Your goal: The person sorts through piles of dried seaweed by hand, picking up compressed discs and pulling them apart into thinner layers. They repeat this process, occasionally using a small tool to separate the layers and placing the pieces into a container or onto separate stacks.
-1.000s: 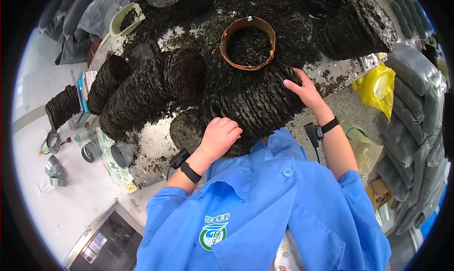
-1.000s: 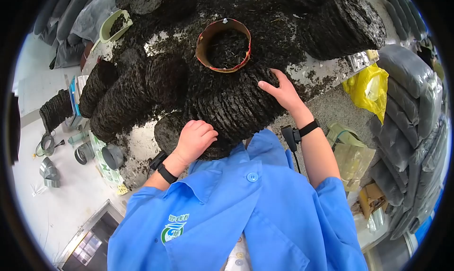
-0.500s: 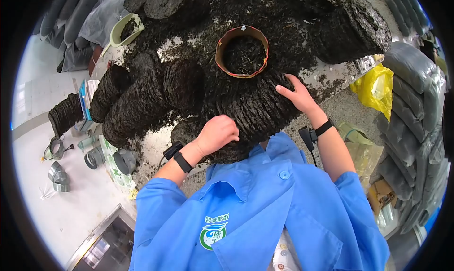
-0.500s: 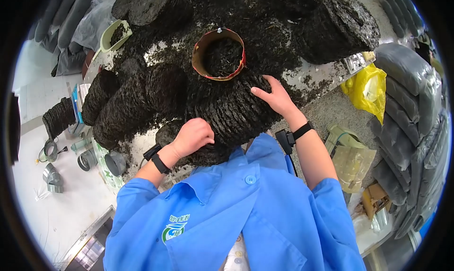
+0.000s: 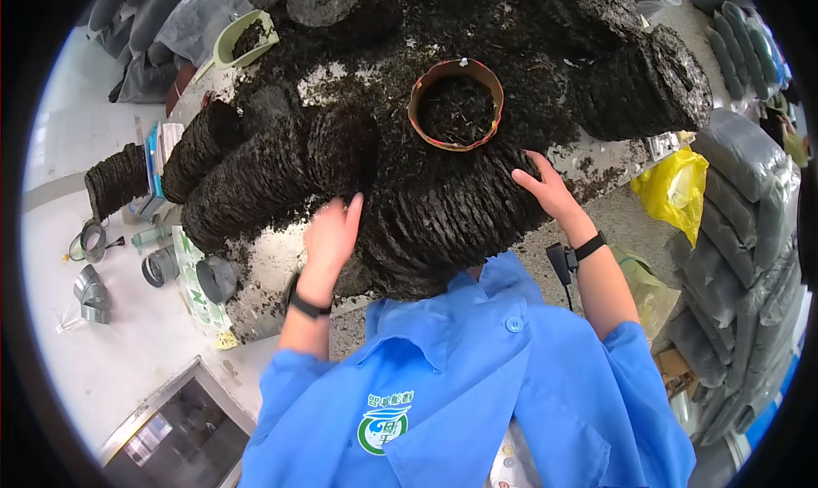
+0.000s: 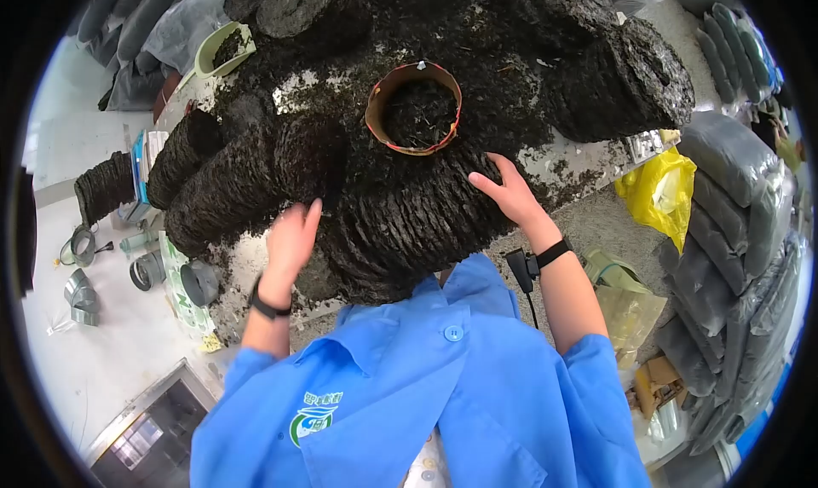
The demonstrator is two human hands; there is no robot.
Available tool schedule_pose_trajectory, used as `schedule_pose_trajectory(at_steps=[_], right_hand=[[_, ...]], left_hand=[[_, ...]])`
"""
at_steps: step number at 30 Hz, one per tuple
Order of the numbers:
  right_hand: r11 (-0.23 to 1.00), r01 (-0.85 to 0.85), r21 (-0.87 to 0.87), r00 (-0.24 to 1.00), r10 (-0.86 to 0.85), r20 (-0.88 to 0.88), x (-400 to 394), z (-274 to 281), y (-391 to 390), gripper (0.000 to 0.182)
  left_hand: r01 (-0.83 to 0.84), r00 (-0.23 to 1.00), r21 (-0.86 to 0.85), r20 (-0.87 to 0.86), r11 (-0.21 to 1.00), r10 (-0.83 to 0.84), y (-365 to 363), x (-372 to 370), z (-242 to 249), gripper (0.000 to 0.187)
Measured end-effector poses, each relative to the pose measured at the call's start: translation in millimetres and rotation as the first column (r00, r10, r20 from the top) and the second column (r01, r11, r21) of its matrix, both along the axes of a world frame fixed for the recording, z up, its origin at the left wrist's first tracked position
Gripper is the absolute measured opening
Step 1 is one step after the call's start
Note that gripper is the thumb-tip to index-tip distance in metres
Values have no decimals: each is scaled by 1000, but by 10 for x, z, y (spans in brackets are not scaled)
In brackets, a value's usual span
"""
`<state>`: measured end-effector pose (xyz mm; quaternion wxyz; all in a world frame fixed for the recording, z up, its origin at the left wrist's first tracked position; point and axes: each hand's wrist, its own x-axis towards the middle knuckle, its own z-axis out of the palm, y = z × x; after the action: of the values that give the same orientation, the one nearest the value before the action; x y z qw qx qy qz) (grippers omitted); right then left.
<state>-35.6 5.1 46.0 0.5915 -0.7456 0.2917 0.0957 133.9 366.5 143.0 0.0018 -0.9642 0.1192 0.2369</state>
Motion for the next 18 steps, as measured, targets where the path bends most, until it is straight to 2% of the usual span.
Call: schedule_pose_trajectory(at_steps=[1, 2, 3, 4, 5, 6, 7, 8, 9, 10, 13, 14, 15, 17, 18], right_hand=[[998, 9, 58, 1000, -10, 21, 6, -15, -25, 87], [993, 14, 115, 999, -18, 36, -11, -30, -51, 83], [985, 11, 171, 999, -19, 47, -43, -49, -80, 80], [987, 3, 160, 996, -17, 88, -66, -166, -126, 77], [950, 85, 300, 991, -112, 73, -86, -243, -142, 81], [925, 140, 354, 987, -160, 28, -102, -334, -180, 83], [895, 194, 402, 979, -206, -15, -81, -381, -209, 85], [899, 180, 399, 981, -194, -7, -28, -323, -189, 85], [878, 270, 396, 963, -237, -132, 8, -218, -161, 79], [853, 360, 379, 926, -279, -253, 13, -139, -147, 74], [913, 267, 310, 958, -216, -189, -108, -422, -105, 81], [916, 264, 302, 959, -214, -188, -175, -430, -142, 81], [860, 289, 421, 957, -257, -133, -231, -359, -147, 74], [707, 292, 644, 935, -352, -37, -332, -221, -154, 61], [688, 283, 668, 911, -411, 38, -408, -175, -166, 53]], left_hand=[[-40, 995, 70, -94, 997, 47, 503, -239, -254, 73], [-183, 886, 140, -405, 973, 225, 758, -418, -295, 75], [-297, 647, 253, -655, 921, 389, 938, -607, -343, 77], [-306, 637, 257, -660, 917, 398, 1061, -851, -503, 77], [-674, 440, 69, -762, 736, 475, 1117, -1126, -701, 76], [-923, 240, -63, -866, 380, 439, 1091, -1321, -805, 77], [-928, 239, -69, -865, 366, 441, 942, -1400, -831, 77], [-988, 145, -120, -928, 92, 342, 728, -1423, -862, 75], [-974, 82, -123, -975, -190, 209, 569, -1417, -878, 76], [-972, 84, -124, -977, -199, 198, 475, -1385, -869, 76], [-977, 119, -132, -990, -169, 81, 304, -1360, -923, 72], [-960, 237, -245, -969, -139, 71, 326, -1412, -1032, 72], [-929, 348, -353, -935, -111, 61, 361, -1467, -1089, 72], [-870, 473, -471, -881, -143, 26, 373, -1477, -790, 69], [-841, 516, -509, -857, -181, 13, 437, -1452, -782, 68]])
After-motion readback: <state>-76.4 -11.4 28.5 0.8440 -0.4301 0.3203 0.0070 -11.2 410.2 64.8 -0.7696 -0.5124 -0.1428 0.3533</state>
